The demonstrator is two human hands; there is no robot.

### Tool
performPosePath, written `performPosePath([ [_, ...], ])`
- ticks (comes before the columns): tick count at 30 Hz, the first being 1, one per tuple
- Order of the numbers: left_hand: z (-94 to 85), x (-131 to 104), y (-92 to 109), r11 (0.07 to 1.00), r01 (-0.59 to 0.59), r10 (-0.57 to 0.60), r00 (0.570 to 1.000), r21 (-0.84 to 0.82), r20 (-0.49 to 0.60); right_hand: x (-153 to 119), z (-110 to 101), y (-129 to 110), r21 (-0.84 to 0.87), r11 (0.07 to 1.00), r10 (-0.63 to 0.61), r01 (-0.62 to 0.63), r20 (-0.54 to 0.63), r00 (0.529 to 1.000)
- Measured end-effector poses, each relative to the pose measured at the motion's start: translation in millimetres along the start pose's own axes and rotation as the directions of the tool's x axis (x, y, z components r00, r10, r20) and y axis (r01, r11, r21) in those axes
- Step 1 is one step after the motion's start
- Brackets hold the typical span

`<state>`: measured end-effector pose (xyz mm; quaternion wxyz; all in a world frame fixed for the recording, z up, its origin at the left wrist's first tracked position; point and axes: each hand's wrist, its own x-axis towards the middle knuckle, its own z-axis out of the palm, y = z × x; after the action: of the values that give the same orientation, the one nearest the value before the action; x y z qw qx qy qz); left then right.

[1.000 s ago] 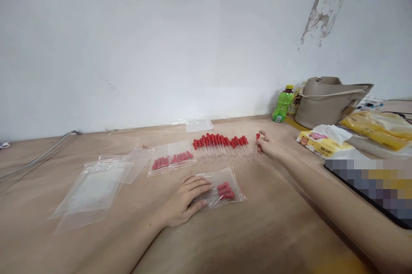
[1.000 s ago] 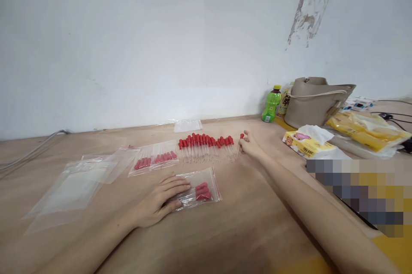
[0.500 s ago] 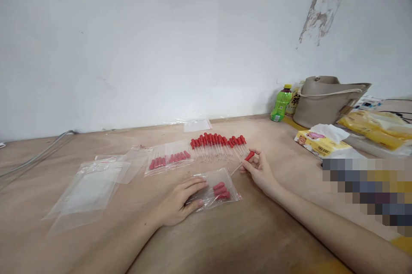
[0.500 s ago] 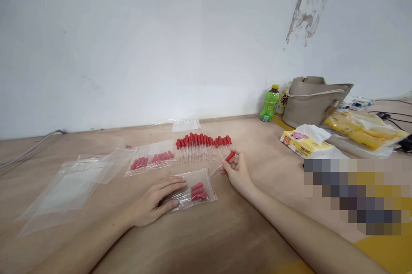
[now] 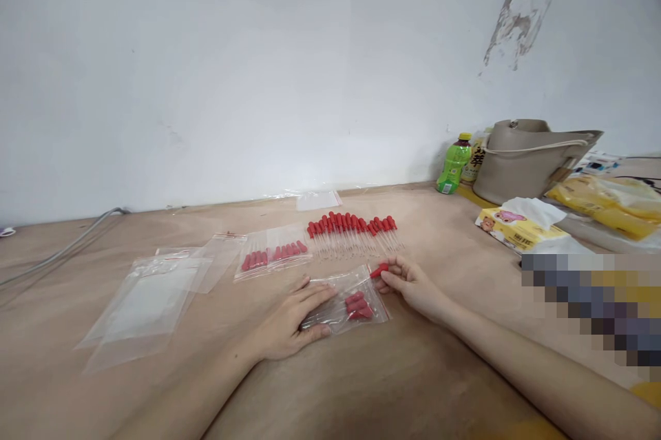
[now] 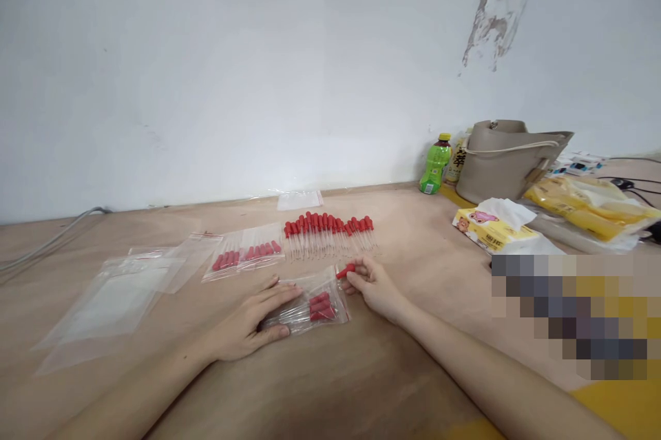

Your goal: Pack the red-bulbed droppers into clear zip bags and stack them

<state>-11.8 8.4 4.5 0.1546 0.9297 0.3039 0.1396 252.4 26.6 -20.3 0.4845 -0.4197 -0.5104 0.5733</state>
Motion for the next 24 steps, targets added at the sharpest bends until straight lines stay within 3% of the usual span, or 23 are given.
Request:
performPosePath([
  [4, 0.0, 1, 0, 1.0, -0.001, 0.001, 1.0, -0.009, 0.005, 2, -10, -7, -0.232, 0.972, 0.085, -0.026, 0.244, 0.966],
  [10, -1.7, 4, 3, 0.999, -0.022, 0.022, 1.0, -0.029, 0.016, 6, -4, -18, -0.355, 0.919, -0.008, 0.171, 0.417, 0.909],
  [13, -1.9, 4, 4, 0.999, -0.028, 0.028, 0.999, -0.023, 0.026, 6, 3, -13, -0.348, 0.914, -0.052, 0.206, 0.403, 0.914],
  [17, -0.7, 4, 3, 0.999, -0.033, 0.033, 0.999, -0.011, 0.03, 7, 13, 2, -0.309, 0.947, -0.038, 0.084, 0.152, 0.988],
  [19, 0.1, 4, 2, 0.999, -0.033, 0.034, 0.999, -0.01, 0.029, 6, 16, 6, -0.334, 0.938, -0.069, 0.09, 0.075, 0.995],
  [22, 1.0, 2, 1, 1.0, -0.028, 0.028, 0.999, -0.011, 0.022, 4, 14, 4, -0.416, 0.884, -0.147, 0.214, 0.187, 0.971],
  [24, 1.3, 2, 0, 1.0, -0.028, 0.029, 0.999, -0.008, 0.025, 6, 6, -1, -0.416, 0.882, -0.099, 0.222, 0.296, 0.95],
])
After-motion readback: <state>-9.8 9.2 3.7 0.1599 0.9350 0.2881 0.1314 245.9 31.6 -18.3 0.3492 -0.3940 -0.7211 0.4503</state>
